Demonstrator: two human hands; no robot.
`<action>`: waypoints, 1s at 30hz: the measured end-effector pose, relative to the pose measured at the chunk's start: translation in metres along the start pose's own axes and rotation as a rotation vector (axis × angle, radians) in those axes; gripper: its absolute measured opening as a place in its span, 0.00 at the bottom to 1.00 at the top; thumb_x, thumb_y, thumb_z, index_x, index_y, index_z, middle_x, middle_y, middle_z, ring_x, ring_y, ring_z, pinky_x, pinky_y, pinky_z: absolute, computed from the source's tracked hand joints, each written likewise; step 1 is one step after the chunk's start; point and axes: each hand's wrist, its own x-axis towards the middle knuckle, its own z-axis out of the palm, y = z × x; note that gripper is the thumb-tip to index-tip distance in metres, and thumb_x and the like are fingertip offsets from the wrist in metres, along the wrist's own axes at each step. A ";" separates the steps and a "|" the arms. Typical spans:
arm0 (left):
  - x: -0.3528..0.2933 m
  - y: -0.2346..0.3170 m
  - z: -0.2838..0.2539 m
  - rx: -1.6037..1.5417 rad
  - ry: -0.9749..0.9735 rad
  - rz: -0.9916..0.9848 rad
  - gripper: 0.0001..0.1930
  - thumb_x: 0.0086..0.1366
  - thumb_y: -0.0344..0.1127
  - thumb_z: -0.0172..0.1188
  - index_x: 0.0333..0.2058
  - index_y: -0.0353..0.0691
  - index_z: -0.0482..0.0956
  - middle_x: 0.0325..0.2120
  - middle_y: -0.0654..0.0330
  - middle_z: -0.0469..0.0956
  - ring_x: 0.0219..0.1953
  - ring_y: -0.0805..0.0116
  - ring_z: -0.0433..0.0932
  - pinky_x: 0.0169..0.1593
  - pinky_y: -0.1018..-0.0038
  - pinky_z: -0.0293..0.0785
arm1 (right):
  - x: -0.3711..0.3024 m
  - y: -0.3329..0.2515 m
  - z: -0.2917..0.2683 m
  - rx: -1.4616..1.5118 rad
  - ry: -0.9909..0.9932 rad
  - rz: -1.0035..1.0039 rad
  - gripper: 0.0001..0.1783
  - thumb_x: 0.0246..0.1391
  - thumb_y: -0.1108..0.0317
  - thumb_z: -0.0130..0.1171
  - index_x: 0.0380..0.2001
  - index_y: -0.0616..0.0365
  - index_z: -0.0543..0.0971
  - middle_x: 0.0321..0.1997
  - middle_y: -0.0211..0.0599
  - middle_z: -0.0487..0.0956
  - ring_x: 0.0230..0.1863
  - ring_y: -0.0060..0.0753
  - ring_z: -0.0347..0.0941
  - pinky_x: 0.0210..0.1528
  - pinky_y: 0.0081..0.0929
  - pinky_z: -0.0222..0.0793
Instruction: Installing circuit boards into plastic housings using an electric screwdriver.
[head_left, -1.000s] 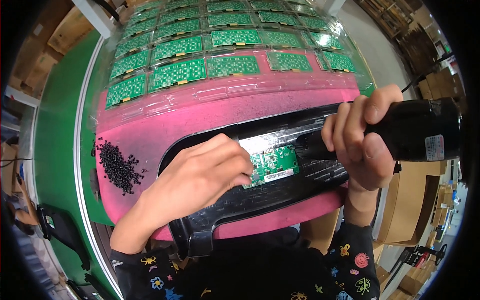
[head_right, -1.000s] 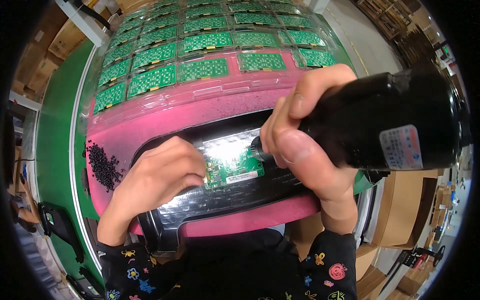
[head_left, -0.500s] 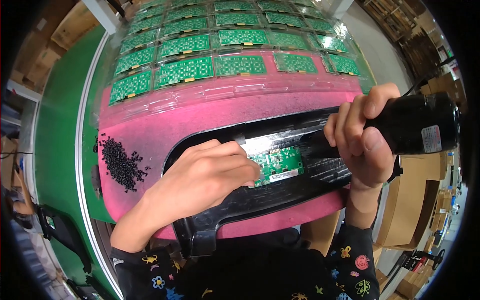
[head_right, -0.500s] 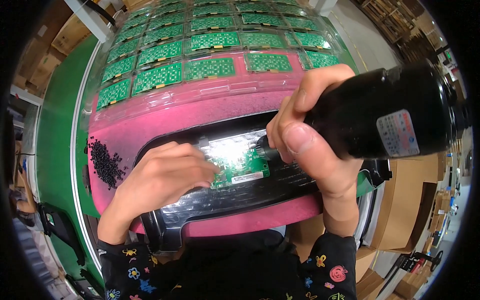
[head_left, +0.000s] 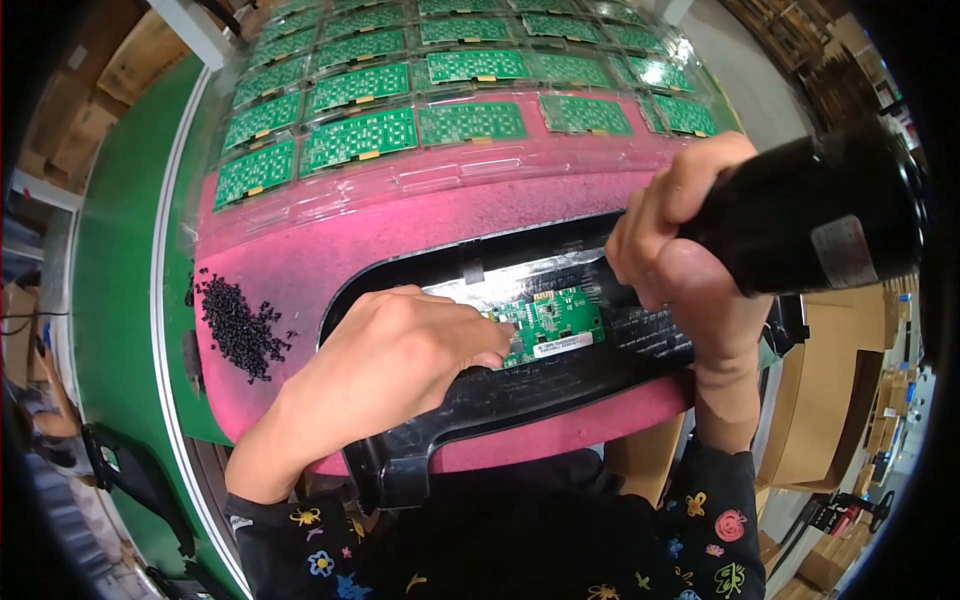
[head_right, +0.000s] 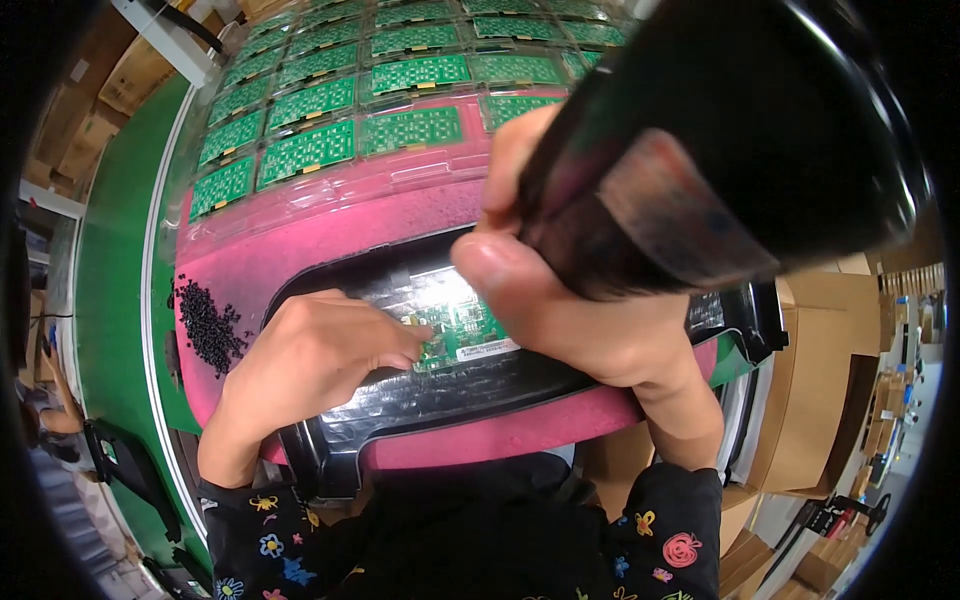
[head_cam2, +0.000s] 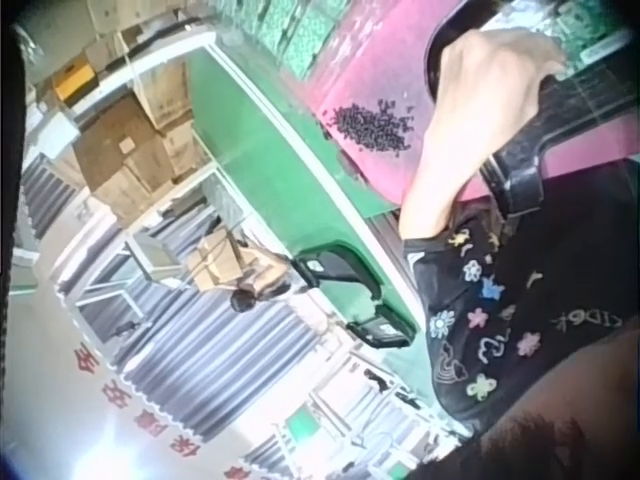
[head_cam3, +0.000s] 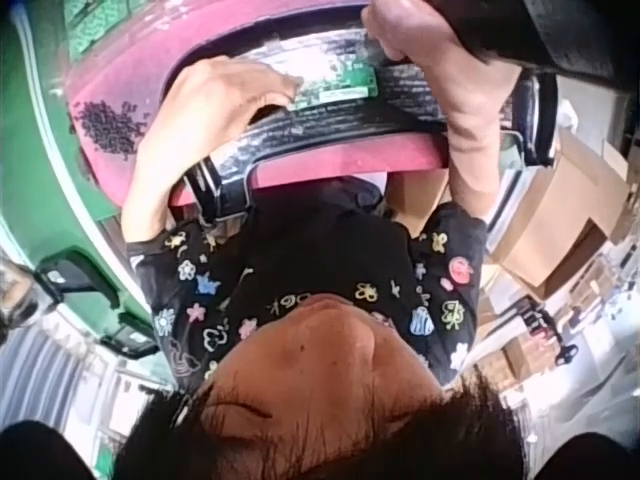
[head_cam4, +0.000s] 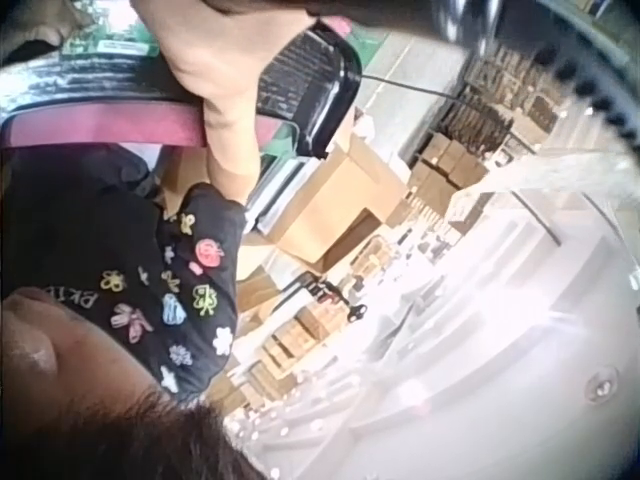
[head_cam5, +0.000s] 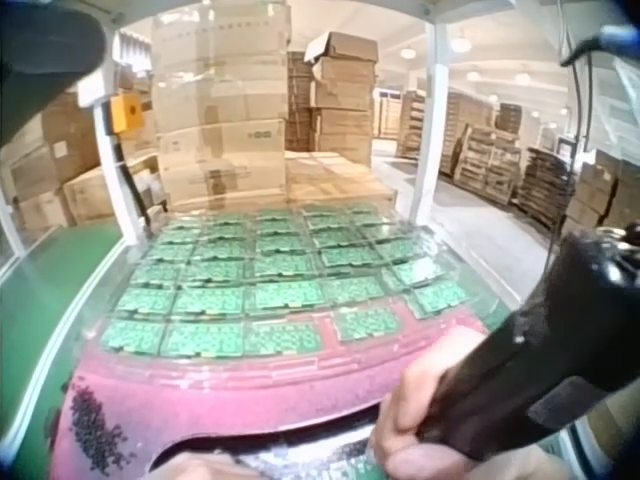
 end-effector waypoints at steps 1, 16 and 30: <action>0.000 0.001 -0.001 0.008 -0.018 -0.027 0.07 0.51 0.26 0.65 0.32 0.38 0.83 0.25 0.62 0.83 0.28 0.64 0.81 0.33 0.70 0.73 | 0.001 0.000 0.002 -0.016 -0.004 0.014 0.16 0.47 0.72 0.59 0.36 0.56 0.63 0.14 0.27 0.63 0.12 0.20 0.58 0.19 0.23 0.61; -0.001 0.003 0.001 -0.022 -0.008 -0.126 0.05 0.54 0.31 0.67 0.28 0.37 0.81 0.23 0.58 0.81 0.26 0.59 0.81 0.32 0.68 0.75 | -0.007 -0.006 -0.012 0.427 -0.003 0.036 0.15 0.53 0.69 0.59 0.42 0.56 0.67 0.19 0.26 0.68 0.14 0.18 0.60 0.21 0.20 0.60; 0.004 0.004 0.001 -0.284 0.127 -0.178 0.06 0.54 0.27 0.68 0.29 0.35 0.80 0.23 0.57 0.79 0.25 0.62 0.80 0.29 0.72 0.74 | -0.018 -0.007 0.007 0.680 0.095 -0.049 0.27 0.55 0.50 0.66 0.48 0.46 0.64 0.23 0.18 0.69 0.24 0.17 0.67 0.53 0.33 0.65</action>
